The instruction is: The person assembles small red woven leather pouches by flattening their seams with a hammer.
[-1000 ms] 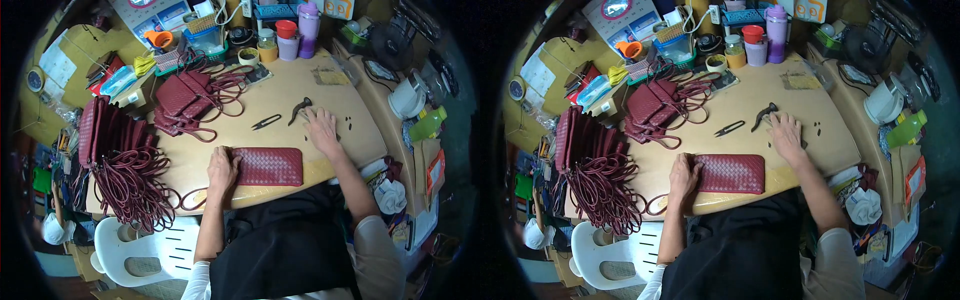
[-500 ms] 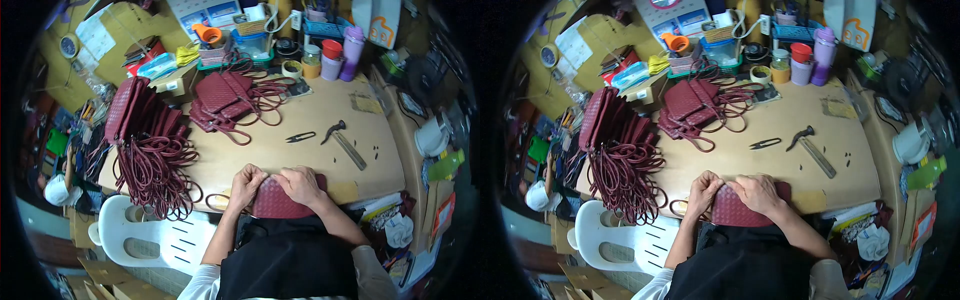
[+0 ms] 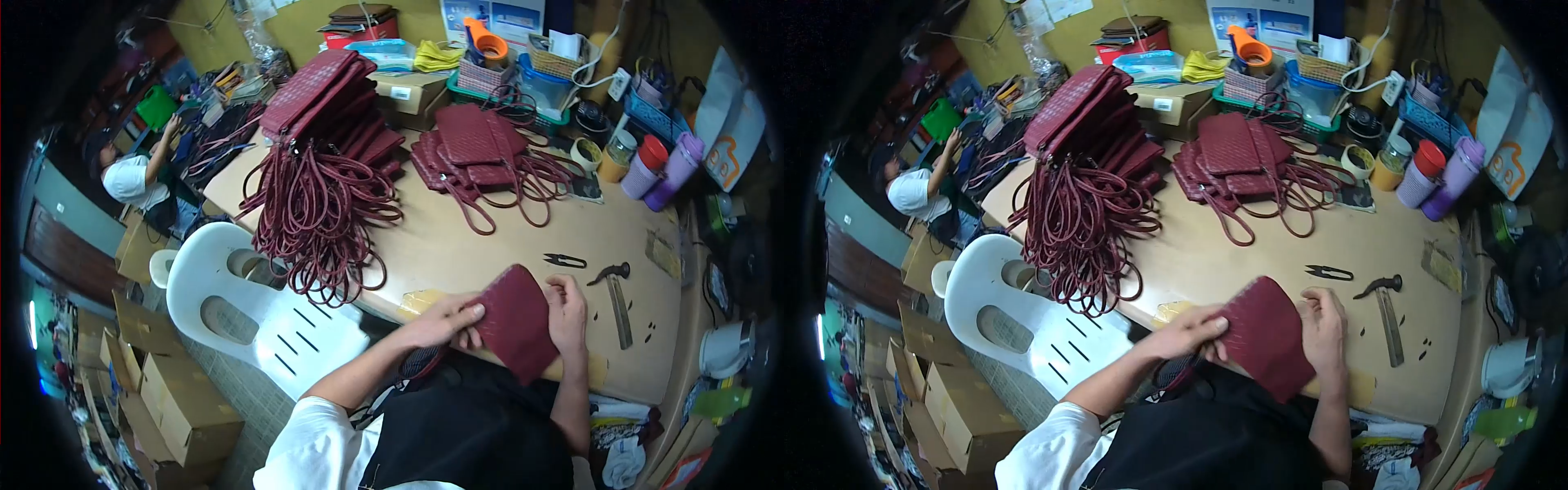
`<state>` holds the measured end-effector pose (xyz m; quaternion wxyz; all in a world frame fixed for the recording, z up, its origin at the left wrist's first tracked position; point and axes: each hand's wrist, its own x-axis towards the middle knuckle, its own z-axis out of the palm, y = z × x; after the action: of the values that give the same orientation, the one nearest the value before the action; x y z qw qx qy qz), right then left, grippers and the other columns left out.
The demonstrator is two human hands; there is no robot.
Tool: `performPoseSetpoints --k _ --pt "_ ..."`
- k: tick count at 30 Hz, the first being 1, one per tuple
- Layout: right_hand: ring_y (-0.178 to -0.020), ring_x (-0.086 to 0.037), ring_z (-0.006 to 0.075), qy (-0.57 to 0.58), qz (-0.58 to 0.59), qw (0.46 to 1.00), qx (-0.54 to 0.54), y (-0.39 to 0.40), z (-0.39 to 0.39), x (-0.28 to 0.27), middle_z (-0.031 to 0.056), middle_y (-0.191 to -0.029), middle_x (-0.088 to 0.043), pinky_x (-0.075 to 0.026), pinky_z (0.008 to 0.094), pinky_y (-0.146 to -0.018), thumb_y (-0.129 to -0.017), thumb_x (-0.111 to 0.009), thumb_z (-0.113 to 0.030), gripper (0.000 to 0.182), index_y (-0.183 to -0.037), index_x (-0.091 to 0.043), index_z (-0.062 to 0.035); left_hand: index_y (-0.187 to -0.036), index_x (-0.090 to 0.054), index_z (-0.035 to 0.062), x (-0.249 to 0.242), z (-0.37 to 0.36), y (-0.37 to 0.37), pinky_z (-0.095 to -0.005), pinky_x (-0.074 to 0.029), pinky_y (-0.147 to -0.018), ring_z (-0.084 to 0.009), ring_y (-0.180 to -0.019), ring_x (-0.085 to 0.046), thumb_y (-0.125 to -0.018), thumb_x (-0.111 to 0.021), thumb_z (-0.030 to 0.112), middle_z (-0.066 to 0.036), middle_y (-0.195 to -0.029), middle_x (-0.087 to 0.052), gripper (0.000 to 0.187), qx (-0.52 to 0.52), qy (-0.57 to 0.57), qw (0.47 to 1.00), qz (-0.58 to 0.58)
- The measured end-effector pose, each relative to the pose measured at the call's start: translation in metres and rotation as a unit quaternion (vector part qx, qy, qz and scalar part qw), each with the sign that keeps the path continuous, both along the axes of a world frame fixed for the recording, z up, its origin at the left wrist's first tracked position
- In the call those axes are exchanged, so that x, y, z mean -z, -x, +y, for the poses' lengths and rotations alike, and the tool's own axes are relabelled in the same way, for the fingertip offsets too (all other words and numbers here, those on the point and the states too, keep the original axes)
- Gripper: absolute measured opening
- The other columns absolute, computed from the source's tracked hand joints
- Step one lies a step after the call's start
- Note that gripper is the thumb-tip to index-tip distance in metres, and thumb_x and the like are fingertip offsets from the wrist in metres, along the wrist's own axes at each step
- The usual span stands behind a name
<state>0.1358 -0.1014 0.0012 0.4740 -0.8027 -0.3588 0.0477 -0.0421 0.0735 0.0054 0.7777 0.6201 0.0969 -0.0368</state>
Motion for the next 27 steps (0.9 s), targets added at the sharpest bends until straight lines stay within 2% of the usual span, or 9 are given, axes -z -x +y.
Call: performPoseSetpoints --k 4,5,6,7,10,19,22,24,27 --pt "-0.067 -0.053 0.0111 -0.07 0.07 0.994 0.042 -0.028 -0.017 0.029 0.0006 -0.076 -0.057 -0.045 0.0277 -0.062 -0.095 -0.056 -0.021 0.02 -0.094 -0.058 -0.0004 -0.122 -0.051 -0.0013 -0.094 0.059 0.029 -0.0257 -0.052 -0.065 -0.0135 -0.07 -0.063 -0.097 -0.051 0.029 -0.007 -0.084 -0.064 0.039 -0.202 -0.201 0.945 -0.159" --pt "-0.066 -0.052 0.0103 -0.077 0.129 0.988 0.026 -0.029 -0.019 0.031 0.0009 -0.075 -0.057 -0.044 0.0264 -0.062 -0.095 -0.056 -0.02 0.02 -0.093 -0.058 0.0 -0.118 -0.054 -0.001 -0.097 0.101 0.028 -0.0251 -0.052 -0.059 -0.0157 -0.062 -0.062 -0.097 -0.051 0.029 -0.009 -0.079 -0.063 0.037 -0.275 -0.591 0.695 -0.302" --pt "-0.066 -0.051 0.0096 -0.083 0.188 0.979 0.009 -0.028 -0.02 0.034 0.0012 -0.074 -0.057 -0.043 0.0251 -0.062 -0.095 -0.056 -0.018 0.019 -0.092 -0.058 0.0004 -0.123 -0.049 -0.0002 -0.105 0.114 0.039 -0.0248 -0.05 -0.053 -0.0179 -0.056 -0.06 -0.097 -0.05 0.03 -0.014 -0.083 -0.062 0.04 -0.401 -0.26 0.849 -0.225" --pt "-0.066 -0.051 0.0096 -0.085 0.187 0.979 0.005 -0.027 -0.019 0.04 0.0012 -0.074 -0.057 -0.043 0.0251 -0.062 -0.095 -0.056 -0.018 0.019 -0.092 -0.058 0.0004 -0.131 -0.039 0.001 -0.154 0.114 0.038 -0.0238 -0.048 -0.049 -0.0174 -0.054 -0.058 -0.099 -0.047 0.031 -0.015 -0.085 -0.062 0.045 -0.36 -0.099 0.873 -0.314" --pt "-0.066 -0.051 0.0091 -0.011 0.162 0.987 -0.002 -0.022 -0.015 0.05 0.0013 -0.074 -0.057 -0.043 0.0253 -0.061 -0.094 -0.056 -0.015 0.017 -0.089 -0.057 0.001 -0.146 -0.013 0.0064 -0.218 0.165 0.03 -0.0234 -0.05 -0.048 -0.0156 -0.055 -0.061 -0.101 -0.044 0.029 -0.014 -0.074 -0.064 0.059 -0.533 -0.193 0.719 -0.402" --pt "-0.063 -0.056 0.0196 0.043 0.019 0.999 0.023 -0.007 -0.009 0.039 0.0111 -0.075 -0.06 -0.046 0.0315 -0.06 -0.088 -0.058 -0.008 0.008 -0.087 -0.06 -0.0002 -0.149 0.01 0.0113 -0.149 0.288 0.03 -0.0283 -0.05 -0.047 -0.019 -0.055 -0.063 -0.09 -0.066 0.023 -0.013 -0.071 -0.065 0.097 -0.511 -0.349 0.783 -0.063" --pt "-0.063 -0.057 0.0203 0.048 0.002 0.999 0.013 -0.006 -0.011 0.038 0.0103 -0.076 -0.06 -0.046 0.0323 -0.059 -0.088 -0.059 -0.009 0.009 -0.087 -0.059 -0.0003 -0.133 -0.05 0.0056 -0.156 0.29 0.032 -0.0369 -0.053 -0.066 -0.0265 -0.068 -0.069 -0.088 -0.064 0.027 -0.014 -0.077 -0.07 0.051 -0.509 -0.704 0.494 -0.012" --pt "-0.063 -0.057 0.0219 0.055 0.004 0.998 0.017 -0.005 -0.01 0.038 0.0102 -0.075 -0.06 -0.046 0.0332 -0.06 -0.088 -0.059 -0.009 0.008 -0.086 -0.059 -0.0007 -0.098 -0.07 0.005 -0.165 0.288 0.031 -0.038 -0.051 -0.07 -0.027 -0.073 -0.069 -0.088 -0.062 0.032 -0.01 -0.068 -0.069 0.03 -0.55 -0.592 0.588 0.031" --pt "-0.065 -0.056 0.0237 0.064 -0.016 0.998 0.014 -0.006 -0.009 0.04 0.0105 -0.075 -0.059 -0.046 0.0343 -0.062 -0.087 -0.06 -0.009 0.008 -0.085 -0.059 -0.0009 -0.095 -0.07 0.006 -0.179 0.292 0.027 -0.0368 -0.052 -0.066 -0.0296 -0.074 -0.069 -0.091 -0.057 0.035 -0.014 -0.075 -0.069 0.032 -0.589 -0.661 0.465 -0.028"
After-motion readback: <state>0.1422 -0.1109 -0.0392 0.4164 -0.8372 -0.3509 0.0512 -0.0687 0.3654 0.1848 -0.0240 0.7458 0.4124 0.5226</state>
